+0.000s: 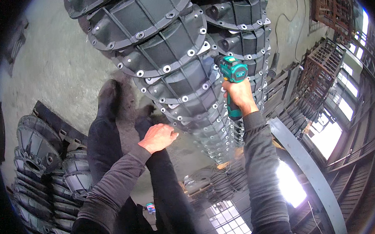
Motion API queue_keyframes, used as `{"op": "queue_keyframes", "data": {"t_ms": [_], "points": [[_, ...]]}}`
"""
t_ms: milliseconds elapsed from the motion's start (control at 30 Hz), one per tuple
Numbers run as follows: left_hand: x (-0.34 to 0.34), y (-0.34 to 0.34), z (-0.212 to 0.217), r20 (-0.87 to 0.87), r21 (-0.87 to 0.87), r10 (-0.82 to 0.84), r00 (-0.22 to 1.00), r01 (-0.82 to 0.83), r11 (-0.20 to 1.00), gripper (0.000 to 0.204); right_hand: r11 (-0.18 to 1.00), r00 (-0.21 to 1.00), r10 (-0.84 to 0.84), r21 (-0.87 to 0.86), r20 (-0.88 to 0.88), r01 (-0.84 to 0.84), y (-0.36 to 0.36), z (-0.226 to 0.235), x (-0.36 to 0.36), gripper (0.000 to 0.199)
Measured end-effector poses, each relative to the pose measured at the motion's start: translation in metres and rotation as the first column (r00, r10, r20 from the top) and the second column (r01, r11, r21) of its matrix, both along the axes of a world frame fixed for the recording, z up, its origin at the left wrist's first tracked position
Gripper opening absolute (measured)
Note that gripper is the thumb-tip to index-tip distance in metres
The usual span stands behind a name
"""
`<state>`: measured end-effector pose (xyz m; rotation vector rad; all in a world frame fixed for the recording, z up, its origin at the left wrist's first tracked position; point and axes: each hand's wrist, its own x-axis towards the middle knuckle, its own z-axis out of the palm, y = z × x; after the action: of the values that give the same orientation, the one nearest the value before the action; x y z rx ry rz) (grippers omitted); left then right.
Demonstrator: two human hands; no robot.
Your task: The person uses a cordless impact driver to fasten bolts into a stack of large black plastic mold halves. They insert bolts by hand and tighten them sequentially along the stack, then move to another stack and continue the same process.
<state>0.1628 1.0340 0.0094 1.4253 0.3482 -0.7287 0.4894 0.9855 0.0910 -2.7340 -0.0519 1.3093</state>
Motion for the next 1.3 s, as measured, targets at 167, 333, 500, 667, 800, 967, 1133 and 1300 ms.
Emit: {"op": "queue_keyframes", "data": {"t_ms": [167, 333, 500, 667, 800, 967, 1133, 1300], "points": [[0.003, -0.003, -0.002, -0.029, 0.058, 0.071, 0.997, -0.069, 0.996, 0.04, 0.999, 1.0, -0.025, 0.049, 0.017, 0.024, -0.003, -0.003, 0.0, 0.009], [-0.001, -0.017, 0.0, 0.001, 0.125, 0.138, 0.99, -0.137, 0.983, 0.039, 0.997, 1.0, 0.008, 0.079, 0.014, -0.009, -0.012, -0.007, 0.004, 0.014], [-0.01, -0.029, 0.0, -0.037, 0.132, 0.116, 0.993, -0.11, 0.985, 0.041, 0.995, 0.999, 0.032, 0.095, -0.019, -0.03, -0.02, -0.012, 0.01, 0.016], [-0.029, -0.045, -0.003, 0.01, 0.19, 0.127, 0.992, -0.127, 0.973, 0.042, 0.986, 0.997, 0.07, 0.146, 0.038, -0.075, -0.029, -0.013, 0.01, 0.02], [-0.056, -0.052, -0.009, 0.01, 0.225, 0.124, 0.992, -0.123, 0.966, 0.041, 0.974, 0.993, 0.113, 0.198, 0.012, -0.114, -0.035, -0.004, 0.003, 0.016], [-0.077, -0.041, -0.018, 0.025, 0.225, 0.179, 0.984, -0.18, 0.958, 0.04, 0.983, 0.999, 0.042, 0.18, 0.0, -0.042, -0.025, 0.007, -0.009, 0.017], [-0.065, -0.033, -0.015, -0.007, 0.196, 0.163, 0.987, -0.159, 0.968, 0.041, 0.982, 0.999, 0.04, 0.184, 0.019, -0.043, -0.024, 0.028, -0.037, 0.016], [-0.062, -0.02, -0.01, -0.031, 0.167, 0.124, 0.992, -0.117, 0.979, 0.04, 0.952, 0.986, -0.044, 0.292, -0.161, 0.09, -0.04, 0.035, -0.123, 0.029]]}}
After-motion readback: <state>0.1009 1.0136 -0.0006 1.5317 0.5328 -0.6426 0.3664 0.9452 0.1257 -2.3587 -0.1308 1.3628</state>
